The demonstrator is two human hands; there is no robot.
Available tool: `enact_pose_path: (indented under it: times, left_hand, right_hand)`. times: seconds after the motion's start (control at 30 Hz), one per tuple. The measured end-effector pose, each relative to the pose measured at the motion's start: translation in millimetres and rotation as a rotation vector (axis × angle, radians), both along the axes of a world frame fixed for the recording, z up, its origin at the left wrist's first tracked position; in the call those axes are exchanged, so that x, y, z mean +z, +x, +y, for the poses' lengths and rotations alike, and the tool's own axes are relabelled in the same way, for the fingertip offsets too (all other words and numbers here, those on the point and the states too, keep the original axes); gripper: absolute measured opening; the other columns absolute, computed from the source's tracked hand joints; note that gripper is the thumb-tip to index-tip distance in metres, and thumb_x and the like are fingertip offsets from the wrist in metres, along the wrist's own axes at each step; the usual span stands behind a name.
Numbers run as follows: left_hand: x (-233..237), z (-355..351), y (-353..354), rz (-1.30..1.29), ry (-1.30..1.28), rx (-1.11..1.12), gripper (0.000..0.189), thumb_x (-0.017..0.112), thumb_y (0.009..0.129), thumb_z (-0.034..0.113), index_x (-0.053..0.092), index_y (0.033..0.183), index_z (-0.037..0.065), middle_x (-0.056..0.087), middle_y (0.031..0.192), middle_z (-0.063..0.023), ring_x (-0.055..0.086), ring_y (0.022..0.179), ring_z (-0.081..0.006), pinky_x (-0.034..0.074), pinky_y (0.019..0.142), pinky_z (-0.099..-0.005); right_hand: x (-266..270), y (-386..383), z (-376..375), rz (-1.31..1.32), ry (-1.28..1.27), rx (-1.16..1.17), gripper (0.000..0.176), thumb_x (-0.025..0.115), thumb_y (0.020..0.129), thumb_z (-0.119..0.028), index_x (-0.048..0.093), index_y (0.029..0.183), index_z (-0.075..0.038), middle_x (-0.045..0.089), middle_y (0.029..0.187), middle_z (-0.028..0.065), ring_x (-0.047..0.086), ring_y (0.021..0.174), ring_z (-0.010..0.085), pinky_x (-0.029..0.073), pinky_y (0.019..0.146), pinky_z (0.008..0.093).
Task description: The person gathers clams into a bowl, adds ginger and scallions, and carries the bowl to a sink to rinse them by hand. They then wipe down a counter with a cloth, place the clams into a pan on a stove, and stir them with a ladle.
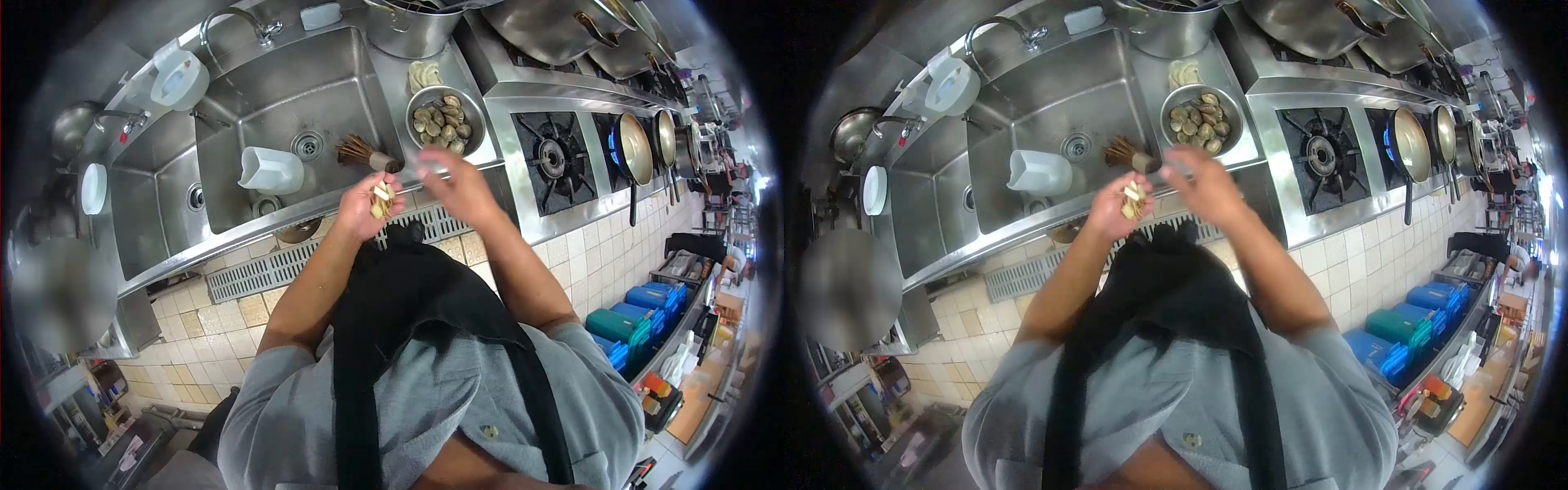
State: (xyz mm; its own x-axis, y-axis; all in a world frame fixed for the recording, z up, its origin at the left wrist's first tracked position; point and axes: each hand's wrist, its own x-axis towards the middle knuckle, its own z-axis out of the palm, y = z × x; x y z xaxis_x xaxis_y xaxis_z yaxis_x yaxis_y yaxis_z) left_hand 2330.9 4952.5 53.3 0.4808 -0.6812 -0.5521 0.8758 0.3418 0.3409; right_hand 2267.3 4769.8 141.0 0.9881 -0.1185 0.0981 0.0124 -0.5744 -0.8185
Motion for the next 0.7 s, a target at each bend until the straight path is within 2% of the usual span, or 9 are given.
enact_pose_path:
  times: [0.07, 0.1, 0.17, 0.27, 0.33, 0.4, 0.43, 0.6, 0.7]
  left_hand:
    - [-3, 7, 8, 0.017, -0.013, 0.040, 0.020, 0.056, 0.088, 0.029, 0.057, 0.088, 0.009, 0.061, 0.078, -0.0054, 0.060, 0.067, -0.0204, 0.050, 0.060, -0.0320]
    - [0, 6, 10, 0.030, 0.063, 0.077, 0.021, 0.058, 0.087, 0.030, 0.053, 0.083, 0.010, 0.058, 0.072, -0.0041, 0.054, 0.060, -0.0176, 0.044, 0.051, -0.0294]
    - [-6, 7, 19, -0.002, 0.089, 0.049, 0.023, 0.058, 0.087, 0.031, 0.051, 0.081, 0.011, 0.056, 0.070, -0.0036, 0.051, 0.057, -0.0159, 0.040, 0.047, -0.0271]
    - [-7, 7, 34, -0.077, 0.131, 0.013, 0.026, 0.058, 0.088, 0.034, 0.048, 0.078, 0.012, 0.053, 0.067, -0.0028, 0.046, 0.051, -0.0128, 0.032, 0.040, -0.0234]
    - [-3, 4, 41, -0.125, 0.146, 0.010, 0.029, 0.057, 0.089, 0.036, 0.046, 0.077, 0.012, 0.051, 0.066, -0.0025, 0.045, 0.050, -0.0114, 0.029, 0.037, -0.0220]
    - [0, 1, 45, -0.205, 0.252, -0.002, 0.033, 0.056, 0.089, 0.040, 0.044, 0.076, 0.012, 0.050, 0.065, -0.0026, 0.043, 0.047, -0.0101, 0.026, 0.035, -0.0207]
    - [5, -2, 46, -0.206, 0.256, 0.003, 0.033, 0.056, 0.089, 0.040, 0.044, 0.076, 0.012, 0.050, 0.065, -0.0026, 0.043, 0.047, -0.0101, 0.026, 0.035, -0.0207]
    - [5, -17, 44, -0.388, 0.542, -0.209, 0.046, 0.054, 0.086, 0.054, 0.045, 0.075, 0.010, 0.048, 0.064, -0.0027, 0.041, 0.047, -0.0091, 0.026, 0.037, -0.0216]
    - [1, -23, 55, -0.381, 0.570, -0.317, 0.053, 0.053, 0.083, 0.061, 0.047, 0.075, 0.009, 0.048, 0.063, -0.0019, 0.042, 0.047, -0.0089, 0.027, 0.037, -0.0223]
  right_hand:
    - [-14, 15, -27, -0.028, -0.037, -0.118, 0.041, 0.063, 0.084, -0.028, 0.058, 0.112, 0.001, 0.054, 0.119, 0.0224, 0.052, 0.110, 0.0362, 0.041, 0.095, 0.0391]
    - [-23, 25, -38, -0.028, -0.032, -0.119, 0.041, 0.063, 0.084, -0.028, 0.058, 0.112, 0.001, 0.054, 0.119, 0.0224, 0.052, 0.110, 0.0362, 0.041, 0.095, 0.0391]
    - [-39, 46, -56, -0.044, -0.304, -0.269, 0.048, 0.064, 0.082, -0.031, 0.055, 0.115, 0.002, 0.050, 0.123, 0.0254, 0.048, 0.114, 0.0377, 0.038, 0.098, 0.0401]
    - [-55, 65, -71, -0.121, -0.494, -0.430, 0.052, 0.064, 0.080, -0.032, 0.053, 0.118, 0.002, 0.046, 0.127, 0.0265, 0.044, 0.117, 0.0391, 0.035, 0.100, 0.0419]
    - [-57, 69, -88, -0.156, -0.557, -0.471, 0.049, 0.063, 0.080, -0.028, 0.053, 0.119, 0.001, 0.051, 0.121, 0.0265, 0.048, 0.112, 0.0395, 0.039, 0.097, 0.0421]
    - [-60, 70, -103, 0.223, -0.327, -0.542, 0.045, 0.061, 0.081, -0.023, 0.053, 0.118, 0.001, 0.056, 0.112, 0.0264, 0.054, 0.105, 0.0397, 0.042, 0.092, 0.0420]
    - [-68, 69, -109, 0.243, -0.288, -0.520, 0.042, 0.060, 0.082, -0.018, 0.053, 0.118, 0.003, 0.060, 0.107, 0.0246, 0.057, 0.104, 0.0367, 0.044, 0.089, 0.0397]
    - [-94, 67, -103, 0.212, -0.174, -0.478, 0.034, 0.057, 0.080, -0.011, 0.056, 0.111, 0.001, 0.061, 0.102, 0.0257, 0.058, 0.099, 0.0392, 0.044, 0.087, 0.0416]
    - [-111, 77, -88, 0.280, 0.076, -0.429, 0.027, 0.057, 0.080, -0.009, 0.058, 0.106, -0.001, 0.063, 0.094, 0.0232, 0.060, 0.092, 0.0374, 0.046, 0.081, 0.0405]
